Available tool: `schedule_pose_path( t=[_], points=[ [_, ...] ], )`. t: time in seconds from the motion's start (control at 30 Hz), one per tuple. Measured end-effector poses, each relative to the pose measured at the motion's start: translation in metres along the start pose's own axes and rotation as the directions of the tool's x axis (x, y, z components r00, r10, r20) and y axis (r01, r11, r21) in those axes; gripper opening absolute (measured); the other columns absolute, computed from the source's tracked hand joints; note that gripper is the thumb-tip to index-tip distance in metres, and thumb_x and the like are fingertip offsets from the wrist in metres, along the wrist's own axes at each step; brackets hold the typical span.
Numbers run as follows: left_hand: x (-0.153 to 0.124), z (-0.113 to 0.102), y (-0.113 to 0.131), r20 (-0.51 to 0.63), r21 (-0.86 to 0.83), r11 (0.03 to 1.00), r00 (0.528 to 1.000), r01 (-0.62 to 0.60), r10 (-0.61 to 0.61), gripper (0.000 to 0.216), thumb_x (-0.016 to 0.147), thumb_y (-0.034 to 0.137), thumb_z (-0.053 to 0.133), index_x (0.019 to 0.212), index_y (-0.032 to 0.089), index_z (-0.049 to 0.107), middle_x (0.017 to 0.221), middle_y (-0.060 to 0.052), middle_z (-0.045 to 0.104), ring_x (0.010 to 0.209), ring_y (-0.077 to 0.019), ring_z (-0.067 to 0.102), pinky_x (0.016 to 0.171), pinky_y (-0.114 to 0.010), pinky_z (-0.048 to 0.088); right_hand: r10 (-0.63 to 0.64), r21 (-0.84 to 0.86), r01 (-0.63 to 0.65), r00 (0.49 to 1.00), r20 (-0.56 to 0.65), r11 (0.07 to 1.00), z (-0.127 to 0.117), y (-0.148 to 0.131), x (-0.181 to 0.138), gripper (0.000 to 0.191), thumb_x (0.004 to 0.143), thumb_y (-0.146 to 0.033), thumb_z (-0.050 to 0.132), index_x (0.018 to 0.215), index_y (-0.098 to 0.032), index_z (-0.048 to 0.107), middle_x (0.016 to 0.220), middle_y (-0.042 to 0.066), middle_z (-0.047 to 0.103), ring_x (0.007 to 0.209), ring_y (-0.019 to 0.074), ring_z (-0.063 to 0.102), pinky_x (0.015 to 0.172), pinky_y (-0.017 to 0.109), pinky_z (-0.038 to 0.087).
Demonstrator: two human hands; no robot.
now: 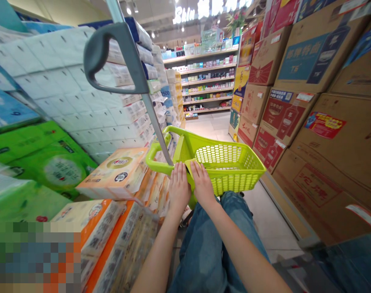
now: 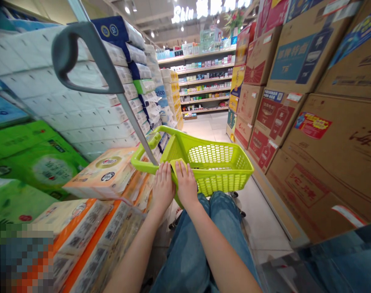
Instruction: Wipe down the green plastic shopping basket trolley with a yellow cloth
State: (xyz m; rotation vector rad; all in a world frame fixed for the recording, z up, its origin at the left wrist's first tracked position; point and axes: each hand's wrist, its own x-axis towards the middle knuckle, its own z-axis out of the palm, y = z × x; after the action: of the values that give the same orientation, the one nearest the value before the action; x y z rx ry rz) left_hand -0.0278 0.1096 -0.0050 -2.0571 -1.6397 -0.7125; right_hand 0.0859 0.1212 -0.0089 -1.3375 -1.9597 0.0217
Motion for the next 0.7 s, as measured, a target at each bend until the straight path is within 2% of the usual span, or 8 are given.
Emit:
schedule_pose_path(
  t=[0.13, 0.27, 0.37, 0.43, 0.5, 0.63, 0.7],
  points=[
    [-0.001, 0.0, 0.0, -0.001, -0.03, 1.0, 1.0, 0.003, -0.003, 0.074, 0.082, 0.008, 0.045, 0.153, 0.004, 0.025, 0.159, -0.02, 0.035, 0.153, -0.0275, 0.02, 0.123, -0.047, 0.025, 0.044, -0.064, -0.044, 0.999, -0.016, 0.997, -0.008, 0.042, -0.019, 0.097, 0.067, 0.01, 0.037, 0.158, -0.021, 0.023, 0.161, 0.006, 0.035, 0.152, 0.0228, 0.021, 0.122, 0.047, 0.033],
    [-0.001, 0.001, 0.001, -0.014, -0.042, 0.999, 1.0, 0.003, -0.003, 0.075, 0.082, 0.007, 0.045, 0.153, 0.004, 0.024, 0.158, -0.019, 0.036, 0.152, -0.0281, 0.021, 0.123, -0.047, 0.025, 0.139, -0.135, -0.144, 0.989, -0.044, 0.98, -0.021, 0.085, -0.038, 0.091, 0.07, 0.01, 0.034, 0.157, -0.018, 0.029, 0.16, 0.007, 0.037, 0.152, 0.0248, 0.02, 0.122, 0.048, 0.032],
    [0.0, 0.003, 0.002, -0.021, -0.044, 0.999, 1.0, 0.014, -0.015, 0.075, 0.081, 0.007, 0.045, 0.153, 0.004, 0.024, 0.158, -0.02, 0.036, 0.152, -0.0283, 0.021, 0.124, -0.047, 0.024, 0.215, -0.157, -0.225, 0.974, -0.076, 0.962, -0.025, 0.095, -0.042, 0.089, 0.069, 0.011, 0.035, 0.155, -0.015, 0.032, 0.16, 0.008, 0.036, 0.152, 0.0265, 0.021, 0.122, 0.049, 0.031],
    [0.0, 0.004, 0.003, -0.023, -0.043, 0.999, 0.999, 0.025, -0.026, 0.076, 0.081, 0.007, 0.045, 0.154, 0.004, 0.023, 0.158, -0.02, 0.035, 0.152, -0.0284, 0.021, 0.123, -0.047, 0.025, 0.26, -0.142, -0.271, 0.961, -0.09, 0.952, -0.021, 0.084, -0.036, 0.09, 0.068, 0.01, 0.037, 0.155, -0.014, 0.033, 0.16, 0.009, 0.037, 0.152, 0.0272, 0.021, 0.122, 0.049, 0.032],
    [0.0, 0.004, 0.003, -0.024, -0.037, 0.999, 0.999, 0.03, -0.031, 0.076, 0.082, 0.008, 0.045, 0.154, 0.004, 0.022, 0.159, -0.02, 0.035, 0.152, -0.0286, 0.022, 0.123, -0.048, 0.026, 0.249, -0.107, -0.255, 0.966, -0.068, 0.961, -0.013, 0.06, -0.024, 0.091, 0.067, 0.009, 0.039, 0.154, -0.014, 0.034, 0.159, 0.009, 0.038, 0.152, 0.0262, 0.022, 0.122, 0.047, 0.032],
    [0.001, 0.003, 0.003, -0.016, 0.018, 0.999, 0.999, 0.032, -0.032, 0.068, 0.089, 0.009, 0.039, 0.155, 0.006, 0.023, 0.158, -0.018, 0.037, 0.151, -0.0271, 0.025, 0.122, -0.046, 0.029, 0.069, 0.018, -0.069, 0.998, 0.011, 0.997, 0.002, 0.004, 0.001, 0.09, 0.067, 0.008, 0.04, 0.154, -0.014, 0.033, 0.16, 0.009, 0.037, 0.151, 0.0224, 0.024, 0.124, 0.045, 0.029],
    [0.001, 0.002, 0.003, -0.009, 0.041, 0.999, 0.999, 0.032, -0.032, 0.064, 0.091, 0.01, 0.036, 0.155, 0.007, 0.024, 0.158, -0.017, 0.038, 0.151, -0.026, 0.025, 0.122, -0.045, 0.029, 0.034, 0.062, -0.034, 0.999, 0.007, 0.997, 0.006, -0.01, 0.007, 0.087, 0.07, 0.007, 0.041, 0.154, -0.013, 0.033, 0.16, 0.01, 0.036, 0.151, 0.023, 0.024, 0.125, 0.047, 0.027]
  ],
)
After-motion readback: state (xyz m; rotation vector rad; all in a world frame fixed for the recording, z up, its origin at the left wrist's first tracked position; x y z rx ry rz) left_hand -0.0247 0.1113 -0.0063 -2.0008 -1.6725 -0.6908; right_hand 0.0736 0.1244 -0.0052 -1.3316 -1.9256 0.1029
